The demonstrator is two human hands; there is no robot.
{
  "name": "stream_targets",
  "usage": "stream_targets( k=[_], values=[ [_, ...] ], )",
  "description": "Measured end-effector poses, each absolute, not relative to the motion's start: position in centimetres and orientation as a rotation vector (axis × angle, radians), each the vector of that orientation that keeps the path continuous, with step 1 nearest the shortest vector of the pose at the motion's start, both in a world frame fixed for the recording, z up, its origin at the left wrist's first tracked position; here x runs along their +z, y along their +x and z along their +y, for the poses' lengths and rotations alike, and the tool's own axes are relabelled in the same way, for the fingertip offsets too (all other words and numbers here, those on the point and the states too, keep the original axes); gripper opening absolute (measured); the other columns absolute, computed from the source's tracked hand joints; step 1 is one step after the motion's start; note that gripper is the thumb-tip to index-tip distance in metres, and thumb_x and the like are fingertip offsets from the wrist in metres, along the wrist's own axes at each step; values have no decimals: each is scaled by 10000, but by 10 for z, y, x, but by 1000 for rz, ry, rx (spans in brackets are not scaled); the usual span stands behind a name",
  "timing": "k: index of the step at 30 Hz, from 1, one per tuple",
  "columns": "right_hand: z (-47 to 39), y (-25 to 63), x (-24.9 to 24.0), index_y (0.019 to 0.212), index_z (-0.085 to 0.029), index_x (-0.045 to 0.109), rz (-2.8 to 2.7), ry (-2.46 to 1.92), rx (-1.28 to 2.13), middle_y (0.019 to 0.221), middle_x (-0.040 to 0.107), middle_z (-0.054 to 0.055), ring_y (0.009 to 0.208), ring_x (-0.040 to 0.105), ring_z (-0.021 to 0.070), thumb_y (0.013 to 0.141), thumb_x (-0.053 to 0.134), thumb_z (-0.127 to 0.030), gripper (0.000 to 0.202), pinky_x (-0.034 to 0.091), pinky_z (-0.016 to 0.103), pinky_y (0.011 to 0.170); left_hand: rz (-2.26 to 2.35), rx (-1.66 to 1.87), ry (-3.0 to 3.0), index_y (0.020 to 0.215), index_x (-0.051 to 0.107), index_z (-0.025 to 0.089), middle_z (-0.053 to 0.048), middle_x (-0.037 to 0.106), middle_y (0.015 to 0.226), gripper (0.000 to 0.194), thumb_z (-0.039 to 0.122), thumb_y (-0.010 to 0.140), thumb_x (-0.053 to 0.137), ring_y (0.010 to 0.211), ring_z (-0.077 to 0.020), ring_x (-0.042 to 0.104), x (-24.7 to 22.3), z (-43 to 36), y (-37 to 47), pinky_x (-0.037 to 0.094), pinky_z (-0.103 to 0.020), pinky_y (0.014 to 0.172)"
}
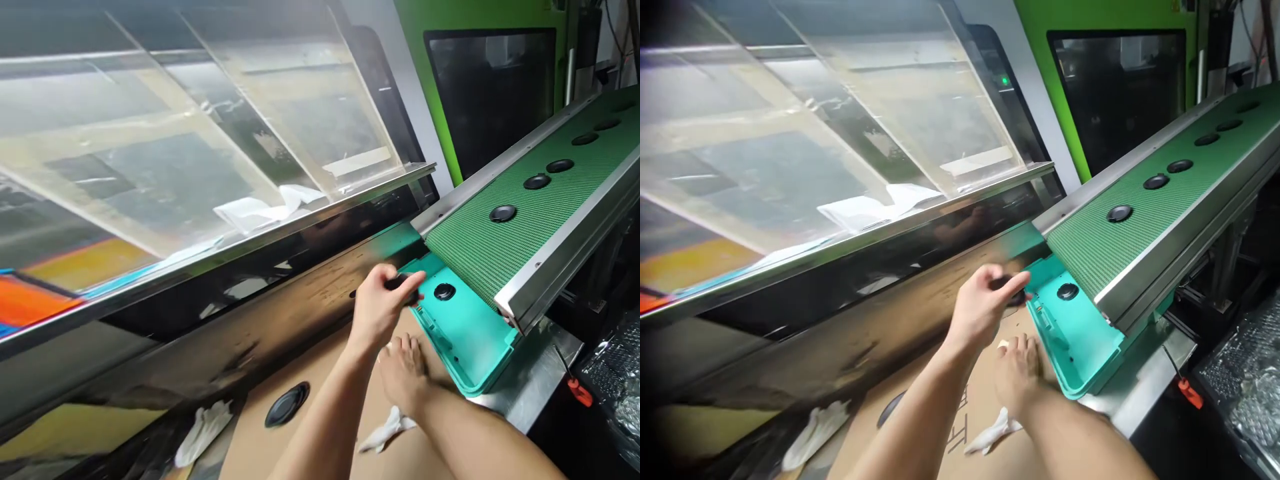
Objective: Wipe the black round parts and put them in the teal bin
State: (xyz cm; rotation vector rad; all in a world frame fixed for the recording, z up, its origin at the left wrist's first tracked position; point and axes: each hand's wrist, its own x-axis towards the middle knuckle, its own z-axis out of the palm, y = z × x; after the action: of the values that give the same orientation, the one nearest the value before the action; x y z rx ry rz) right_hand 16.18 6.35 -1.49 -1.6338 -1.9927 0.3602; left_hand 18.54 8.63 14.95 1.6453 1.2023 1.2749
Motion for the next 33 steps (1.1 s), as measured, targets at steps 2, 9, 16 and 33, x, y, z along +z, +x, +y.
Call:
stream_targets(
  k=[2,9,16,33],
  values=[
    [61,169,-10,1171,-171,634,-2041,-1625,364,1179,602,145,1132,497,287,969,386,-135,322,411,451,975,1181,1337,1238,865,532,170,-50,713,830,397,438,748,800,590,-153,673,113,73,133,537,-248,516],
    [52,176,12,1232,-241,630,-1987,-1517,344,1205,592,97,1123,475,255,976,490,-300,298,389,377,963,1069,1477,542,979,649,168,-80,731,1052,155,80,885,564,917,-171,729,1,33,27,613,-294,779],
    [18,157,14,1223,-265,664,-2197,-1328,287,1188,583,82,1092,469,240,955,525,-315,305,383,346,958,743,1400,492,1057,667,152,-159,688,1208,391,433,967,410,1193,-267,633,-4,29,29,504,-486,1055],
    [23,136,29,1167,-234,671,-2293,-1564,142,1121,620,99,1048,540,254,940,526,-424,330,491,362,883,723,1360,332,1312,603,301,-37,736,1181,445,398,941,377,1284,-253,586,-27,46,14,515,-462,1064]
  ],
)
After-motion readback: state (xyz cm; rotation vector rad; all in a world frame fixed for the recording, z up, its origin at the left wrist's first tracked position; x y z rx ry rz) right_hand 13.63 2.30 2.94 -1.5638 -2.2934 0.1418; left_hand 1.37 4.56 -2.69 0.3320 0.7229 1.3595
